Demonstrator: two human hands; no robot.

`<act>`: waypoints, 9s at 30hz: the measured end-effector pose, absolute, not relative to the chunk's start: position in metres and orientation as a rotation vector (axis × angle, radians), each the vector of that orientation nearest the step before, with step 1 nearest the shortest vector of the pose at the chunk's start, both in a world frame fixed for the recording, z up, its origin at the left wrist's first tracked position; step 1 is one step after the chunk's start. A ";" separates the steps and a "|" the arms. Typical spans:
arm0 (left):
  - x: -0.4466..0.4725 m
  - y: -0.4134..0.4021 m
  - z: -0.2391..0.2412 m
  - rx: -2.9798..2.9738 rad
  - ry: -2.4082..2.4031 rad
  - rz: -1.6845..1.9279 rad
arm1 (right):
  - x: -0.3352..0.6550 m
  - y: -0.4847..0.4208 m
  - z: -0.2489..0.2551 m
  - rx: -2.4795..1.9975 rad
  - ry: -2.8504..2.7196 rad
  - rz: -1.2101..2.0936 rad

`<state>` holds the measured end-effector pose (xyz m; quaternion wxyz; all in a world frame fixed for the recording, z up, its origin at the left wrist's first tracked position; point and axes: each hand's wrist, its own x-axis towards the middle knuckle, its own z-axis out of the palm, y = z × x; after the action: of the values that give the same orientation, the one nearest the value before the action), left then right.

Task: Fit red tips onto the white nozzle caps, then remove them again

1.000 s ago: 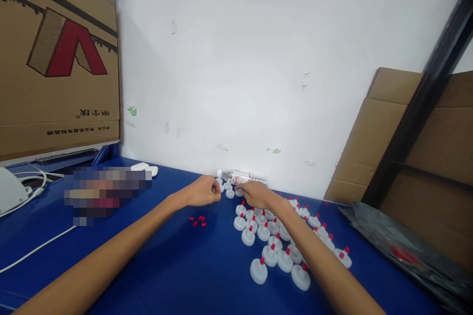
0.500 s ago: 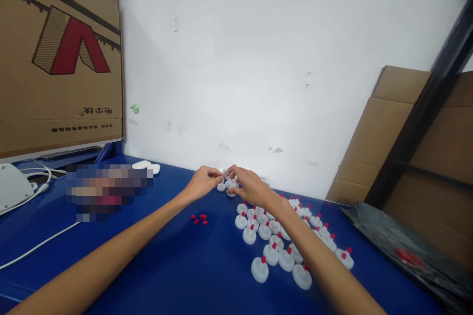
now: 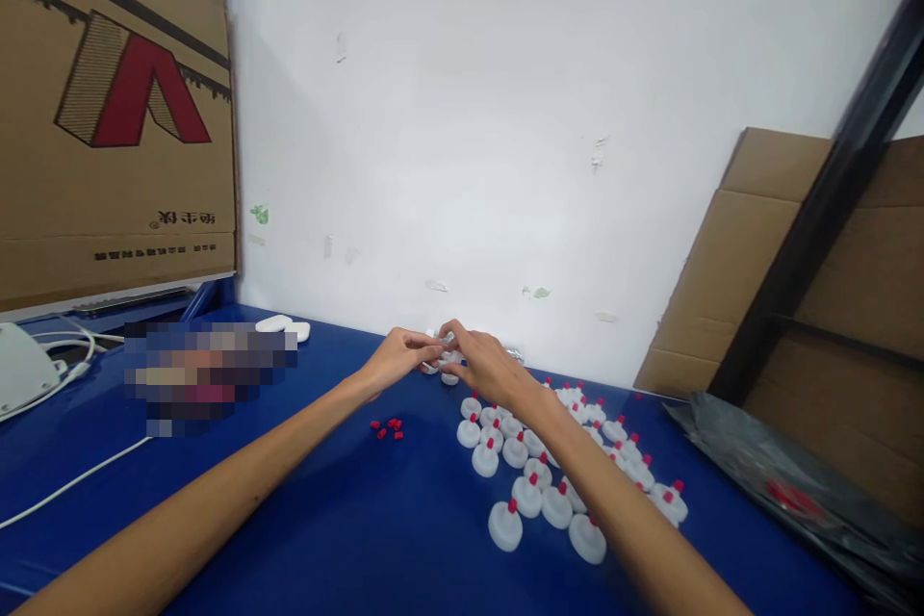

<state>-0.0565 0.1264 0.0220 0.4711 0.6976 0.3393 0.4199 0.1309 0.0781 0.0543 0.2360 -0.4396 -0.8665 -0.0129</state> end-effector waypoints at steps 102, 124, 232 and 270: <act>-0.058 0.117 0.042 2.067 0.814 1.056 | 0.124 0.079 0.074 -0.897 -2.068 0.523; -0.098 0.139 0.038 2.139 0.722 -0.107 | 0.168 0.109 0.028 -1.487 -2.491 0.011; -0.065 0.130 0.032 2.209 0.894 0.789 | 0.134 0.082 0.056 -1.373 -2.453 -0.349; -0.070 0.133 0.035 2.060 0.741 0.989 | 0.141 0.076 0.078 -1.317 -2.405 -0.417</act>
<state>-0.0701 0.1330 0.0346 0.3614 0.7995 0.2877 0.3840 0.1408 0.0763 0.0781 0.1833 -0.4667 -0.8525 -0.1479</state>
